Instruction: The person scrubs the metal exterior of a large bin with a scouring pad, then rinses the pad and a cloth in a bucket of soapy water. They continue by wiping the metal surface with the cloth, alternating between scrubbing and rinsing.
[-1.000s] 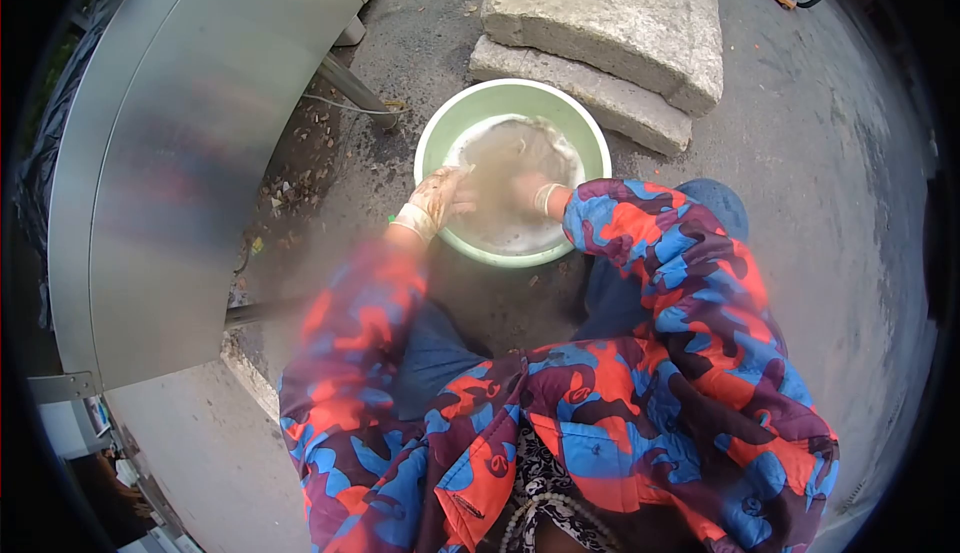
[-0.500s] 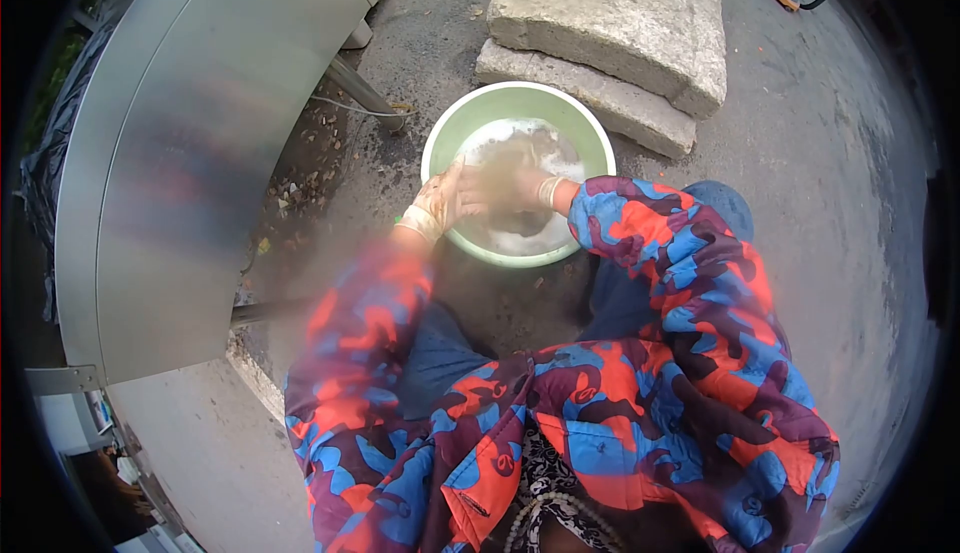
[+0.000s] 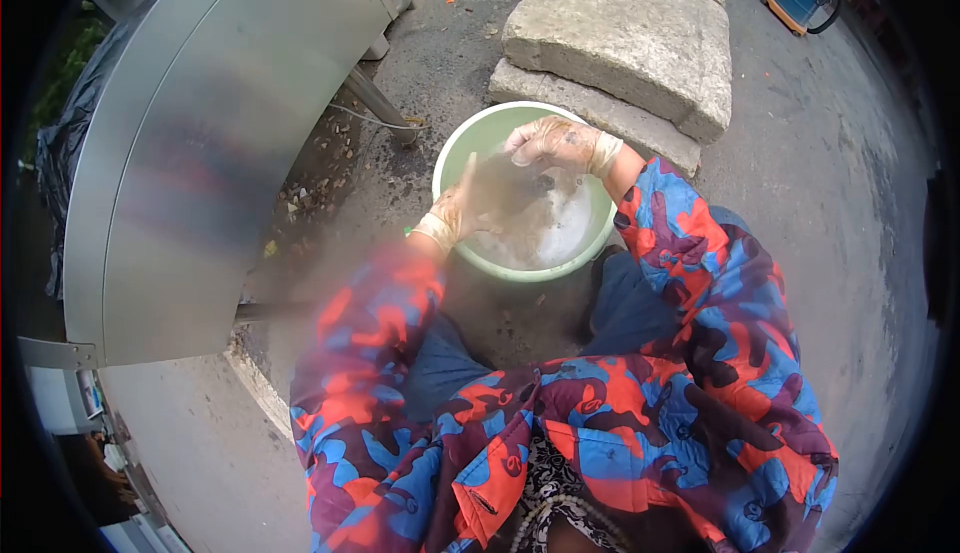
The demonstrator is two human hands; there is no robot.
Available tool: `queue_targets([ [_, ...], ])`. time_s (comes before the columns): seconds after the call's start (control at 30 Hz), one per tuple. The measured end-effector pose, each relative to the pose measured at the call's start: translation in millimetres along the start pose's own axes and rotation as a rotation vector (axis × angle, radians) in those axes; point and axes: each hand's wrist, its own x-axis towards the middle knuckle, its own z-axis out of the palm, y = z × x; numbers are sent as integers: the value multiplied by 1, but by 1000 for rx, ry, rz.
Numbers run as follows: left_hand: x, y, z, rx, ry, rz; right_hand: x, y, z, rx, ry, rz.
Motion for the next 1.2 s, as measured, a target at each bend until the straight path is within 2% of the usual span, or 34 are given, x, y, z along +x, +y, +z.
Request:
queue_targets([
  [0.03, -8, 38, 27, -409, 93, -244, -2, -4, 0, 47, 0, -27],
  [0.07, 34, -32, -32, -48, -134, -97, -5, -9, 1, -41, -13, -48],
  [0.1, 5, 31, 30, -512, 175, -291, -3, -6, -1, -96, -3, -54],
  [0.13, 11, 27, 22, -576, 27, -325, -5, -8, 2, -87, -16, -57],
  [0.17, -5, 51, 41, -613, -75, -282, -1, -1, 0, -68, -23, -75],
  [0.33, -5, 55, 43, -575, -34, -188, 7, 14, 2, 17, 98, 46],
  [0.4, -12, 60, 48, -545, -54, -98, 7, 18, 2, -17, 128, 34],
  [0.43, -12, 55, 46, -539, -56, -94, 7, 21, 3, -48, 153, 27],
  [0.5, 2, 30, 31, -518, -9, 34, 14, 36, 2, -104, 167, -15],
  [0.53, 14, 4, 16, 119, 40, 342, 15, 43, 2, -165, 140, -67],
  [0.57, 13, 10, 17, 124, 39, 346, 16, 46, 3, -227, 112, -119],
  [0.6, 11, 18, 20, -169, 41, 184, 17, 45, 4, -167, 99, -23],
  [0.63, 8, 25, 22, -462, 42, 19, 17, 44, 4, -169, 100, -26],
  [0.67, 8, 25, 21, -491, 74, 1, 16, 42, 4, -206, 110, -80],
  [0.73, 9, 23, 20, -481, 116, 17, 15, 41, 5, -243, 120, -136],
  [0.8, 9, 25, 23, -470, 157, 34, 15, 35, 13, -285, 304, -6],
  [0.83, 8, 27, 26, -417, 173, 85, 10, 30, 18, -285, 306, -10],
  [0.9, 6, 32, 31, -358, 186, 137, -3, 21, 25, -289, 130, 2],
  [0.93, 5, 34, 33, -356, 173, 147, -2, 28, 26, -147, 51, 87],
  [0.97, 4, 35, 34, -354, 161, 157, 12, 48, 22, -195, -62, -19],
  [1.03, 2, 34, 34, -382, 175, 129, 9, 43, 31, -112, -127, 123],
  [1.07, 1, 33, 33, -356, 154, 132, 7, 43, 34, -113, -128, 124],
  [1.13, -2, 39, 37, -331, 132, 136, 4, 44, 39, -133, 60, -7],
  [1.17, -3, 43, 38, -316, 129, 111, 4, 42, 39, -134, 61, -6],
  [1.2, -5, 47, 39, -302, 127, 86, 4, 39, 39, -311, 102, 42],
])
